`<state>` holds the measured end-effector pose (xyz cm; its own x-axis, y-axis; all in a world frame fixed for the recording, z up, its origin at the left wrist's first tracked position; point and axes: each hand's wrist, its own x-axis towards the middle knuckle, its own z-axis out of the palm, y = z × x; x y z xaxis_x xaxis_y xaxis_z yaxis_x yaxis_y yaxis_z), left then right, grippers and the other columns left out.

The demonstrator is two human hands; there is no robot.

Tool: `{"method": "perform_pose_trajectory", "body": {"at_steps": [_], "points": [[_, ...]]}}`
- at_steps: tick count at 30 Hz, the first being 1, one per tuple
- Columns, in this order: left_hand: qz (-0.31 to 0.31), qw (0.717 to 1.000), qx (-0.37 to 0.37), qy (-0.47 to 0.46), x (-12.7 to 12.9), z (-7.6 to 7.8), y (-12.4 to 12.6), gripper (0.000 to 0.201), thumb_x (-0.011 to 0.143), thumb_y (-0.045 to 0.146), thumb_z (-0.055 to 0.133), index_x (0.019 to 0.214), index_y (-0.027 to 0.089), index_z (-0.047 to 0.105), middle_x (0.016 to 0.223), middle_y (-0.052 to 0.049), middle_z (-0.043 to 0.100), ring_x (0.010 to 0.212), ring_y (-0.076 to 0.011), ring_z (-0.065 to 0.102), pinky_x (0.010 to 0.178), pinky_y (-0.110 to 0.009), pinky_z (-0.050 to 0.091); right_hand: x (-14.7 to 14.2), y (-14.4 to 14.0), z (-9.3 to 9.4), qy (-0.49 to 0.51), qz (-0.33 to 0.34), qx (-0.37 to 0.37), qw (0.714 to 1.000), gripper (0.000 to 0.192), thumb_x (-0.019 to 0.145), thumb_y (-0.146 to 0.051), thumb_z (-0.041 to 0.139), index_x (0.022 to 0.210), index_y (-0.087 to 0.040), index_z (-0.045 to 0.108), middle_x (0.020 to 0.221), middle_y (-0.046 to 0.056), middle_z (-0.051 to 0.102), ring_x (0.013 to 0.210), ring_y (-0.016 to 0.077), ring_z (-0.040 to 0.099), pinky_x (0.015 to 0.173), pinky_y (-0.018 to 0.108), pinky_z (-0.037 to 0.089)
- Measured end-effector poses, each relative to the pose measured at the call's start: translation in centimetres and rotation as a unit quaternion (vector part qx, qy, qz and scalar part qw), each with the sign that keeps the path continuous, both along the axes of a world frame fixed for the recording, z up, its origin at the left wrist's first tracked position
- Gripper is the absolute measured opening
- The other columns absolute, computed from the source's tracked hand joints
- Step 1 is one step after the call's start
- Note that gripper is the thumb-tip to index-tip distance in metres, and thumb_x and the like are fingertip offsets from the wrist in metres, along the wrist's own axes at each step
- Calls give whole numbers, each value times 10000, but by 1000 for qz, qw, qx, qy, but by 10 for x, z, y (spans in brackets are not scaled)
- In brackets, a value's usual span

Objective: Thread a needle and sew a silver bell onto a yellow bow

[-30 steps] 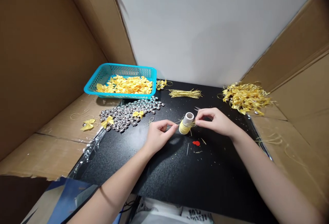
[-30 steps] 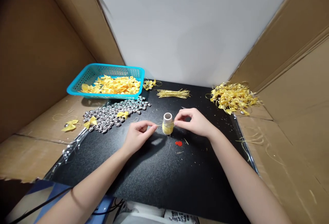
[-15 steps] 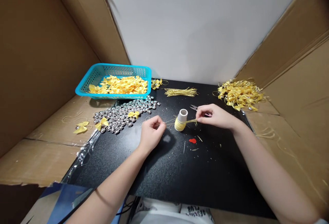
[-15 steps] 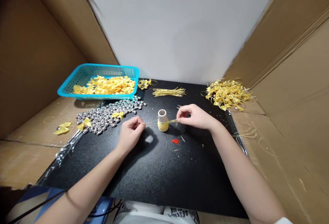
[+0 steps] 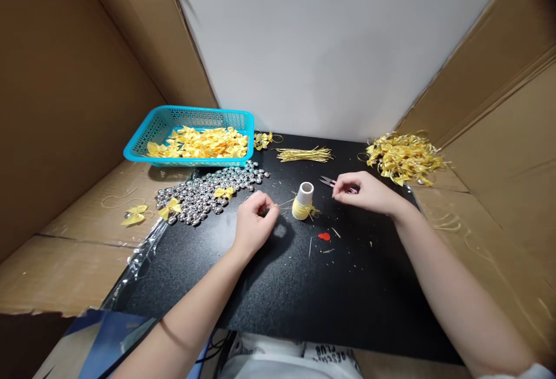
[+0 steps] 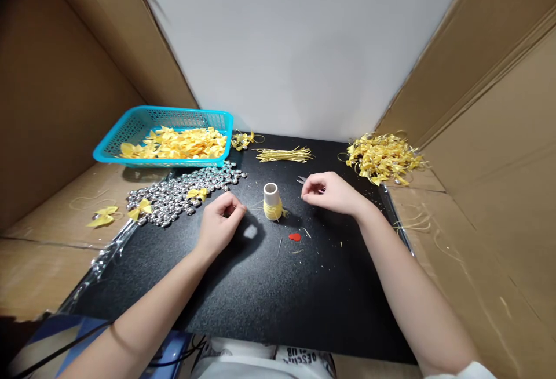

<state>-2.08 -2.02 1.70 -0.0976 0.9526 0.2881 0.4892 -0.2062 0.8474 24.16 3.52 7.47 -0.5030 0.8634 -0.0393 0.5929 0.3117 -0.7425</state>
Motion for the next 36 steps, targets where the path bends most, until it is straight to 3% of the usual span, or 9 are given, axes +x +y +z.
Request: {"method": "perform_pose_trajectory", "body": {"at_steps": [3, 5, 8, 10, 17, 24, 27, 31, 36], "points": [[-20, 999, 14, 34, 0, 2, -1, 222, 750, 240, 520, 547, 190, 447, 580, 27, 442, 596, -128, 424, 590, -252, 323, -25, -21, 8, -46, 48, 10, 998, 222, 742, -398, 716, 750, -178, 689, 719, 27, 667, 672, 160, 591, 615, 273, 421], [-36, 999, 17, 37, 0, 3, -2, 230, 758, 239, 516, 545, 192, 444, 563, 29, 439, 592, -129, 424, 595, -254, 326, -43, -36, 11, -130, 45, 69, 988, 275, 733, -447, 742, 730, -179, 680, 721, 36, 676, 657, 169, 589, 597, 285, 386], [-59, 997, 25, 31, 0, 4, -3, 229, 762, 241, 518, 548, 193, 452, 562, 26, 473, 588, -130, 440, 598, -253, 340, -59, -48, 12, -229, 31, 153, 961, 265, 862, -377, 633, 692, -176, 667, 740, 65, 703, 680, 190, 605, 628, 313, 356], [-59, 998, 26, 24, 0, 4, -3, 226, 761, 247, 520, 551, 193, 454, 564, 24, 492, 585, -130, 453, 594, -249, 348, -60, -49, 13, -234, 43, 169, 956, 279, 929, -294, 538, 712, -178, 669, 777, 66, 717, 708, 189, 615, 651, 315, 353], [-7, 1000, -3, -16, -1, 2, -1, 233, 763, 258, 521, 551, 188, 453, 546, 32, 470, 563, -117, 442, 579, -235, 355, -41, -44, 21, -181, 72, 112, 974, 273, 922, -241, 518, 663, -185, 585, 722, 22, 662, 644, 146, 544, 613, 281, 332], [-7, 999, 3, -47, -1, 4, -2, 234, 756, 263, 532, 550, 187, 452, 543, 30, 464, 549, -113, 428, 566, -236, 351, -29, -43, 24, -191, 62, 57, 978, 238, 897, -291, 565, 682, -194, 599, 687, 9, 635, 613, 143, 535, 579, 275, 342], [-75, 995, 26, -65, -5, 8, -4, 234, 758, 280, 550, 552, 186, 489, 542, 20, 476, 534, -114, 421, 546, -244, 338, -30, -41, 22, -167, 39, 103, 980, 90, 842, -289, 650, 839, -200, 646, 791, 28, 656, 718, 176, 585, 650, 292, 407], [-276, 958, 37, -74, -8, 14, -9, 242, 763, 299, 615, 557, 184, 565, 582, -5, 510, 574, -130, 459, 576, -263, 370, -39, -41, 13, -154, 47, 158, 974, 239, 763, -289, 758, 942, -209, 621, 964, 51, 673, 936, 231, 610, 800, 347, 449], [-375, 926, -4, -46, -4, 17, -12, 204, 784, 275, 634, 604, 180, 620, 983, -93, 620, 932, -214, 588, 854, -352, 473, -51, -40, -1, -187, 16, 188, 964, 272, 777, -418, 741, 847, -205, 586, 897, 55, 678, 866, 242, 623, 835, 396, 428]]}}
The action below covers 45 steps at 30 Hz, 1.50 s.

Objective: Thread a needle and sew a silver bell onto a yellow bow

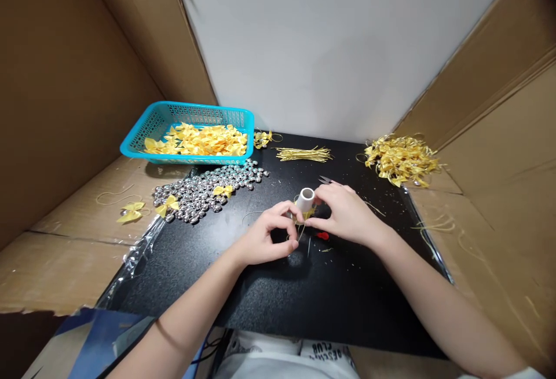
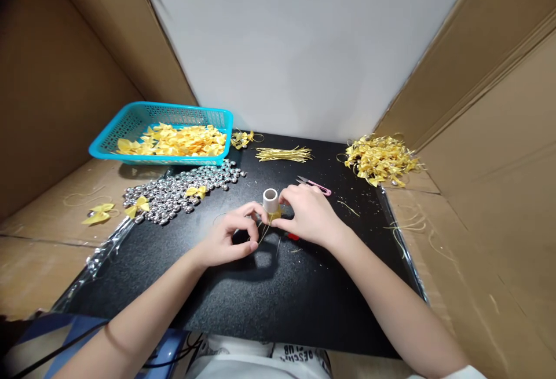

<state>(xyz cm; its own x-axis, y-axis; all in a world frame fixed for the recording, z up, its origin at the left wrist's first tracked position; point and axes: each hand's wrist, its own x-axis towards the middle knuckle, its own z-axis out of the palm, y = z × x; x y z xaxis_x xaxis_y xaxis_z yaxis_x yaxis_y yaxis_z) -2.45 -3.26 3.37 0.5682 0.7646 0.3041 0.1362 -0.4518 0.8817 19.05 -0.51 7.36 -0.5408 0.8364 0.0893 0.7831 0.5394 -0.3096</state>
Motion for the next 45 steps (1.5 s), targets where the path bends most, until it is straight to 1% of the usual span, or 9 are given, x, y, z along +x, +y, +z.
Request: {"method": "perform_pose_trajectory", "body": {"at_steps": [5, 12, 17, 20, 24, 29, 32, 36, 45], "points": [[2, 999, 23, 27, 3, -5, 0, 145, 767, 202, 654, 625, 181, 634, 1263, -99, 571, 1205, -272, 524, 1061, -438, 397, -4, 7, -15, 3, -45, 22, 999, 199, 834, -377, 678, 860, -205, 580, 896, 48, 691, 880, 246, 620, 790, 370, 382], [50, 993, 50, 90, 4, -13, 5, 104, 761, 144, 677, 663, 175, 661, 1474, -94, 450, 1353, -309, 440, 1108, -501, 372, -2, 14, -27, 54, -99, 100, 989, 155, 818, -300, 678, 840, -205, 558, 867, 45, 660, 820, 231, 572, 760, 353, 355], [57, 992, 61, 92, 5, -16, 7, 95, 773, 152, 669, 681, 173, 662, 1484, -103, 446, 1342, -301, 464, 1110, -494, 376, 0, 15, -28, 66, 52, 120, 989, 76, 868, -251, 649, 939, -227, 640, 943, 42, 675, 888, 223, 543, 821, 353, 356], [77, 992, 61, 78, 5, -15, 8, 109, 783, 161, 658, 676, 177, 644, 1454, -97, 481, 1320, -290, 483, 1107, -491, 377, 2, 16, -29, 48, 63, 116, 990, 83, 899, -276, 621, 855, -227, 671, 908, 43, 675, 876, 219, 529, 834, 363, 349], [177, 979, 82, 64, 2, -15, 10, 91, 842, 198, 606, 774, 184, 664, 1330, -103, 570, 1245, -262, 532, 1061, -464, 422, 5, 19, -28, 47, 78, 55, 994, 86, 871, -258, 659, 803, -208, 673, 891, 36, 679, 870, 205, 550, 816, 347, 361], [324, 916, 219, 94, 4, -19, 18, 224, 905, 229, 568, 1111, 200, 648, 1226, -110, 611, 1150, -236, 566, 1008, -438, 445, 1, 16, -24, 31, 116, -12, 993, 156, 903, -252, 611, 770, -178, 643, 818, 34, 686, 789, 183, 583, 729, 314, 371], [296, 889, 319, 143, 10, -18, 28, 213, 901, 203, 584, 1086, 229, 687, 1208, -107, 626, 1055, -227, 582, 923, -394, 472, -3, 10, -19, 16, 117, -14, 993, 206, 928, -265, 573, 753, -173, 631, 787, 37, 680, 768, 184, 586, 722, 313, 369], [229, 854, 407, 229, 16, -15, 44, 260, 893, 223, 609, 1098, 341, 715, 1420, -81, 519, 1187, -287, 501, 968, -460, 419, -3, -3, -10, 8, 106, -21, 994, 213, 942, -245, 543, 758, -170, 623, 783, 38, 676, 767, 181, 587, 728, 307, 373], [234, 861, 398, 213, 6, -33, 57, 208, 924, 245, 560, 1004, 280, 749, 1453, -101, 458, 1218, -269, 457, 1011, -471, 428, 23, -53, -23, 40, 70, 9, 997, 252, 982, -260, 472, 795, -174, 617, 792, 36, 663, 763, 174, 561, 756, 322, 392]]}}
